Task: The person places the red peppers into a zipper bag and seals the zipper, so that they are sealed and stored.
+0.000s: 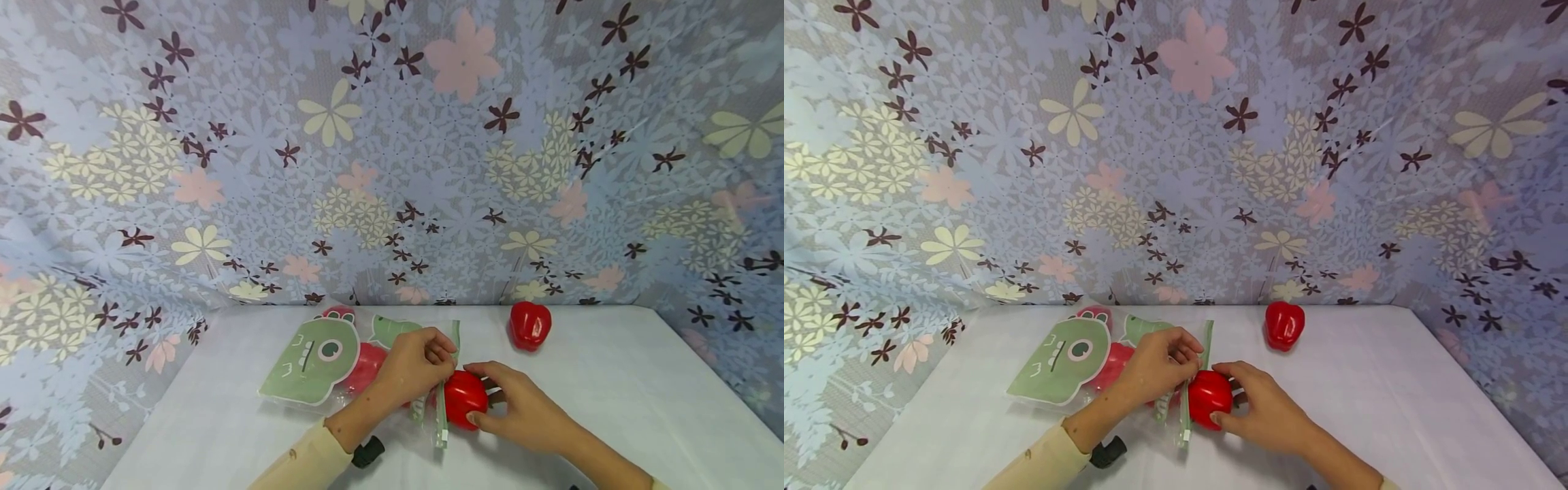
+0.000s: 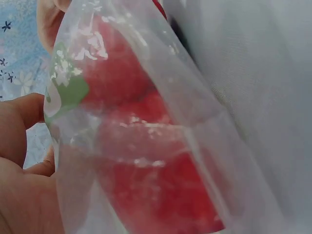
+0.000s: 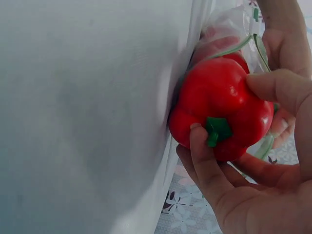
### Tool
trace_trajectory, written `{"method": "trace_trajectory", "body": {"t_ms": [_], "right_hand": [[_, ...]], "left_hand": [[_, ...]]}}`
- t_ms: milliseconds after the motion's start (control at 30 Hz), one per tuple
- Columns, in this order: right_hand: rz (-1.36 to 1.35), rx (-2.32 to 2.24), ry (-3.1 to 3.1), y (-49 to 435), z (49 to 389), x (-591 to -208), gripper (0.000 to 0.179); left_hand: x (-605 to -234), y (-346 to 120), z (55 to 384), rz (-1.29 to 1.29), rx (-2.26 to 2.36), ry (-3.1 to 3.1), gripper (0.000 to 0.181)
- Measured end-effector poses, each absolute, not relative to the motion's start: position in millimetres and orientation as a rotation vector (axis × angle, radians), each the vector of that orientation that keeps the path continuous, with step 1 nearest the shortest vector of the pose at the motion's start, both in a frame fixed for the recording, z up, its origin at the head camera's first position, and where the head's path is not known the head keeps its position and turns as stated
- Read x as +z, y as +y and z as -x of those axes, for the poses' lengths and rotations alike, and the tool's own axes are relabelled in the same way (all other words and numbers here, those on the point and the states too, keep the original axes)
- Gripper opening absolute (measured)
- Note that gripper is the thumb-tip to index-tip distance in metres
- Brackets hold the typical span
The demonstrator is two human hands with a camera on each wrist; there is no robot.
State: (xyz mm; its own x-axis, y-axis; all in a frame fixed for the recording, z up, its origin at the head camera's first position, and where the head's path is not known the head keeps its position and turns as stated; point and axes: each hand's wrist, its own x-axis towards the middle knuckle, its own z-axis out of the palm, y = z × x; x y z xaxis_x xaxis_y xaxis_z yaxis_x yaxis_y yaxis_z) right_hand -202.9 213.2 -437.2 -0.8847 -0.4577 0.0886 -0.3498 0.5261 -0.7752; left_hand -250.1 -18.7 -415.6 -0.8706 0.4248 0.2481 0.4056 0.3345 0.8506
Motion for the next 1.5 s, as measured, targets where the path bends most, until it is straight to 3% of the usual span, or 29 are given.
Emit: {"method": "trace_trajectory", "body": {"t_ms": [567, 867, 1200, 1500], "right_hand": [[0.709, -1.346, 2.77, 192.4, 217.0, -451.7, 0.065], [0.717, -1.468, 2.726, 181.6, 227.2, -455.6, 0.052], [0.741, -1.563, 2.603, 185.2, 235.0, -459.0, 0.057], [0.721, -1.518, 2.729, 180.8, 239.1, -462.1, 0.045]], "left_hand": [[-416.2, -16.1, 247.9, -0.827, 1.651, 2.534, 0.012], [-415.3, -17.5, 249.2, -0.803, 1.656, 2.523, 0.012], [-415.5, -17.7, 251.3, -0.784, 1.639, 2.552, 0.011], [-419.1, -16.6, 252.3, -0.801, 1.646, 2.543, 0.014]]}}
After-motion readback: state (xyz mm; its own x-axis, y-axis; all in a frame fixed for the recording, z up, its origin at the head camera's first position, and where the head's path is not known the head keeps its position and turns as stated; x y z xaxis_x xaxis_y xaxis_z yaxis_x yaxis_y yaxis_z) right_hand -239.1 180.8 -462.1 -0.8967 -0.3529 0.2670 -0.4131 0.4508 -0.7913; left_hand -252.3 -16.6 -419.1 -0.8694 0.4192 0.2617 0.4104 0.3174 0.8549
